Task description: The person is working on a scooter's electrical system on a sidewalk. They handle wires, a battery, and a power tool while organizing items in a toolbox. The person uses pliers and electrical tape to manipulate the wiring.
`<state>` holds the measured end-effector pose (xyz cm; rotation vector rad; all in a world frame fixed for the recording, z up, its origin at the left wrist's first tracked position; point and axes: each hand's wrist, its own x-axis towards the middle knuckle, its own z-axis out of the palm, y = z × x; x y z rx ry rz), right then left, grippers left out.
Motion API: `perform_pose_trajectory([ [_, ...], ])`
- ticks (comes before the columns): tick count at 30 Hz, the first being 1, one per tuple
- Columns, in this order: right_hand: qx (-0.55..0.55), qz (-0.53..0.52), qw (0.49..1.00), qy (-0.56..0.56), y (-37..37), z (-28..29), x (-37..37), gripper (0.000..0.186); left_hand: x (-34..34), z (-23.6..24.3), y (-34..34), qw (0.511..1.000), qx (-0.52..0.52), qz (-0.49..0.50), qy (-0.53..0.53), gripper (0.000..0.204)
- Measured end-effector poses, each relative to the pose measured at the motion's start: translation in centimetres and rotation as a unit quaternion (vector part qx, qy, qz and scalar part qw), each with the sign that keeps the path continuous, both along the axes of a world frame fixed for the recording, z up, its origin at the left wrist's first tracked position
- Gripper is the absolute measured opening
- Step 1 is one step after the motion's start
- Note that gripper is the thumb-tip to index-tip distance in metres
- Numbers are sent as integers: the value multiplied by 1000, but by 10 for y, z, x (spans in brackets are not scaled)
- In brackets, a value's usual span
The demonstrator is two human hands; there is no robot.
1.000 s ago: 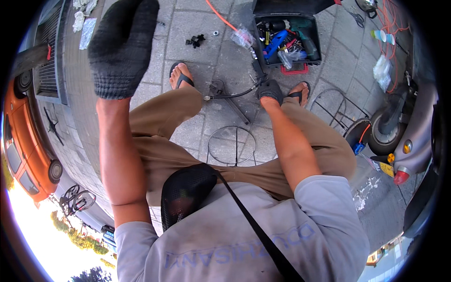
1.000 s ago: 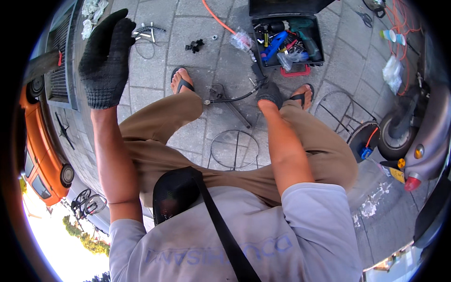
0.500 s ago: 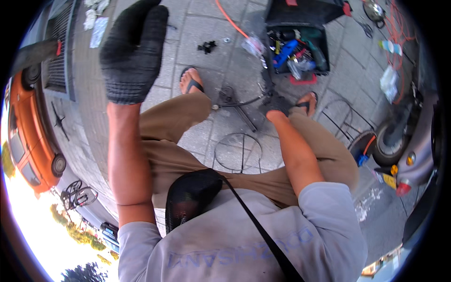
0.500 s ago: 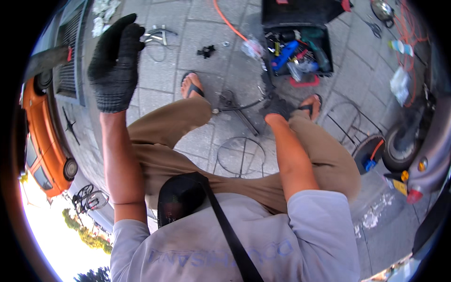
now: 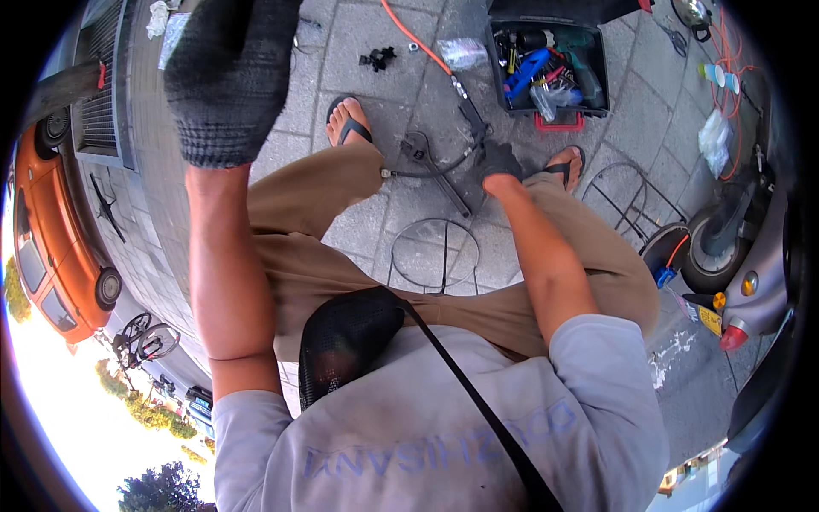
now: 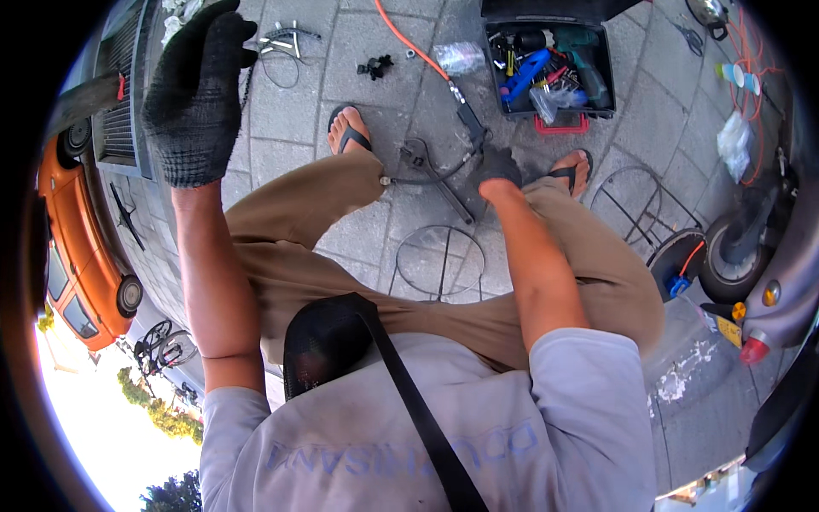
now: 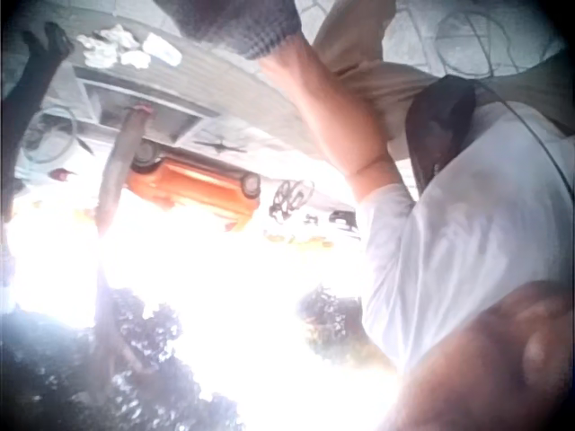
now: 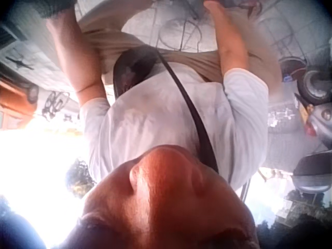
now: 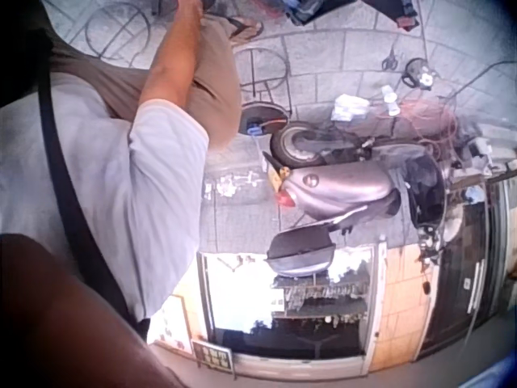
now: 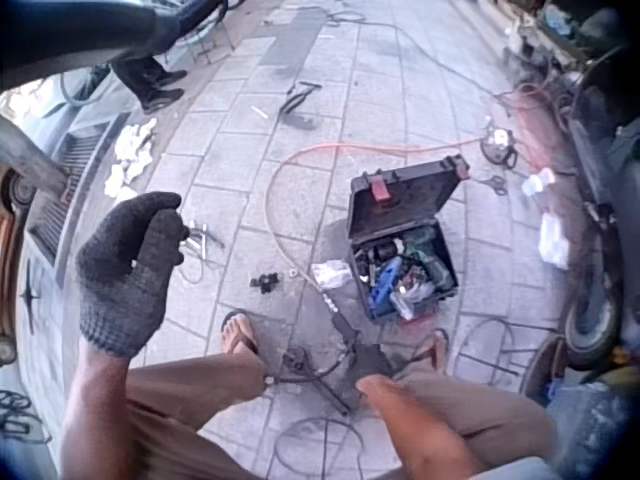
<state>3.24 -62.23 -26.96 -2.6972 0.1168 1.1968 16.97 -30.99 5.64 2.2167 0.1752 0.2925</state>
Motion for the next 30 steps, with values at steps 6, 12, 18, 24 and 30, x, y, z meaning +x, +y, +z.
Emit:
perform_pose_trajectory([
  [6, -2, 120, 990, -74, 3, -14, 30, 41, -3, 0, -12, 1000, 14, -18, -21, 28],
  [12, 32, 70, 995, -67, 1, -15, 27, 36, 2, 0, 2, 999, -17, 4, -34, 30],
  [18, 67, 26, 997, 26, -7, -15, 36, 44, 3, 10, -6, 997, -30, 40, -50, 32],
  [24, 103, -6, 991, 88, 6, 19, 41, 49, 13, 20, -20, 998, 0, -31, -49, 31],
  [30, 210, 14, 976, -61, 66, 162, 107, 37, -1, 40, -20, 990, 90, -110, -5, 33],
])
